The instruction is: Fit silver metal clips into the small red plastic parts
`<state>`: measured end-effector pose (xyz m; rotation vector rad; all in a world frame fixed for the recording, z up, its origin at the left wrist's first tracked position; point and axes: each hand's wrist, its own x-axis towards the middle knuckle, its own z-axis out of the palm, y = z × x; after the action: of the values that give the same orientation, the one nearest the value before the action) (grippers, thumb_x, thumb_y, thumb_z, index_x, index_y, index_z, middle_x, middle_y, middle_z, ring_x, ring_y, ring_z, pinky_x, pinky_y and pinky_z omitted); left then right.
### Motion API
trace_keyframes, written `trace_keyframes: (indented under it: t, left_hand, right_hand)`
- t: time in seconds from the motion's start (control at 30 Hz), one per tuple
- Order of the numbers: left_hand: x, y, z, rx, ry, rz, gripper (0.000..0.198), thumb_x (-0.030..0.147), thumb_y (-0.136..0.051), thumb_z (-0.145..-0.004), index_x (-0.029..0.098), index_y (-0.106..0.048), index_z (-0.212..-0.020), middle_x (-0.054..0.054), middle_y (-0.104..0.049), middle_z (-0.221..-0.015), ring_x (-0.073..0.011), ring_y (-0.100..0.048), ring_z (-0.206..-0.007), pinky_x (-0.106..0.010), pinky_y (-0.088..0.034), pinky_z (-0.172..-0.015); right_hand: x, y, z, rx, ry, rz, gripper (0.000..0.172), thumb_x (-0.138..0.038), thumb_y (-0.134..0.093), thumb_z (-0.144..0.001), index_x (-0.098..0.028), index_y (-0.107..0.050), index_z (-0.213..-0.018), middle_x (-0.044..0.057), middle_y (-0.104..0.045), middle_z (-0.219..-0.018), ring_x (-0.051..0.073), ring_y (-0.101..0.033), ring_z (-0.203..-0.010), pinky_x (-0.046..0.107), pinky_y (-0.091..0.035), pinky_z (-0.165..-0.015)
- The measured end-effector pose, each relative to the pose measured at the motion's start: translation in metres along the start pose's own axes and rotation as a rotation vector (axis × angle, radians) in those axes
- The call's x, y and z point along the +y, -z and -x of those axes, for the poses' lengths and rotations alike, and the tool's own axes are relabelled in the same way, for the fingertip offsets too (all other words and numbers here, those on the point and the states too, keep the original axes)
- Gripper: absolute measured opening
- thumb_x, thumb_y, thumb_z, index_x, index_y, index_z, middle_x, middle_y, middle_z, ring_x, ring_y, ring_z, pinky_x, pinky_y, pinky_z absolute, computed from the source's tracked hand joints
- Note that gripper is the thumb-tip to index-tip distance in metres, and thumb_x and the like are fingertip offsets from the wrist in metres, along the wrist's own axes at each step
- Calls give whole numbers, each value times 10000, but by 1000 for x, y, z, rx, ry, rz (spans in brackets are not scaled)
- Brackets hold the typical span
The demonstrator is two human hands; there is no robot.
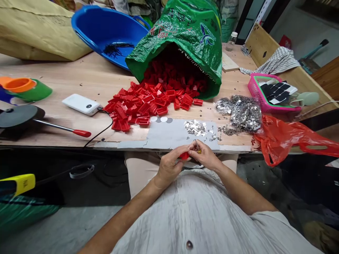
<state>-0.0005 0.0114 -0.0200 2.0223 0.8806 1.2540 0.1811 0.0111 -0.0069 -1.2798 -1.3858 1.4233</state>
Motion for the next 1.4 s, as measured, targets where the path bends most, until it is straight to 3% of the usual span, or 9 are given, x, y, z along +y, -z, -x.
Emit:
trace_keyframes:
  t: [0.17, 0.23, 0.43, 0.57, 0.67, 0.93, 1.2, 1.3, 1.4]
  left_hand:
    - [-9, 9, -24, 55, -36, -127, 319, 132, -624, -868, 241, -632, -1168, -71, -700, -1158, -187, -660, -1085, -353, -543, -967]
    - [-13, 9, -29, 67, -29, -150, 321, 146, -616, -872, 247, -630, -1177, -64, -699, -1130, -189, -657, -1069, -358, -542, -959]
    - [-21, 5, -29, 1, -16, -225, 380, 141, -595, -872, 262, -601, -1231, -59, -678, -1134, -185, -651, -1063, -341, -541, -939]
    - [-24, 4, -31, -44, -16, -343, 416, 106, -539, -886, 273, -593, -1263, -62, -677, -1141, -196, -647, -1060, -343, -531, -938]
    - [-28, 1, -41, -169, -103, -452, 474, 4, -468, -859, 252, -630, -1229, -89, -681, -1141, -225, -632, -1065, -381, -509, -957]
    - [-41, 0, -60, -275, -230, -405, 554, -43, -441, -835, 219, -575, -1304, -89, -688, -1190, -216, -616, -1059, -390, -496, -963]
    - [-39, 17, -67, -61, 25, -271, 343, 111, -615, -832, 213, -646, -1158, -76, -700, -1135, -222, -641, -1057, -395, -511, -961]
    - [-38, 16, -61, 90, 210, -39, 315, 219, -690, -805, 192, -635, -1115, -67, -692, -1085, -190, -668, -976, -354, -547, -918]
    - [-34, 13, -52, 127, 326, 234, 337, 276, -738, -771, 185, -612, -1070, -70, -696, -1097, -188, -683, -984, -352, -552, -931]
  right_hand:
    - [4, 40, -4, 300, 166, 632, 141, -252, -534, -905, -219, -647, -983, 51, -686, -1001, 192, -617, -903, 314, -450, -807]
    - [9, 56, -7, 389, 148, 855, 159, -220, -552, -892, -217, -671, -996, 73, -692, -1021, 218, -621, -927, 332, -449, -819]
    - [19, 69, -10, 337, 131, 1083, 119, -215, -574, -895, -236, -688, -921, 52, -701, -965, 214, -621, -902, 309, -430, -755]
    - [18, 67, -11, 358, 168, 1061, 104, -232, -554, -895, -229, -651, -932, 49, -692, -921, 205, -612, -851, 297, -407, -717]
    - [15, 64, -13, 377, 168, 1002, 93, -239, -537, -885, -217, -618, -925, 35, -667, -826, 192, -594, -752, 290, -391, -675]
    - [10, 53, -9, 353, 214, 799, 86, -250, -524, -886, -207, -595, -911, 34, -670, -864, 155, -555, -673, 274, -403, -673]
    - [-2, 43, -8, 342, 199, 594, 129, -330, -551, -892, -216, -611, -896, 15, -652, -796, 147, -522, -645, 271, -392, -642]
    - [-8, 35, -10, 322, 188, 518, 141, -355, -568, -880, -219, -607, -884, 7, -634, -778, 143, -505, -640, 274, -393, -645]
    - [-13, 25, -10, 299, 179, 403, 167, -386, -586, -872, -219, -596, -868, 3, -615, -761, 143, -503, -649, 271, -391, -634]
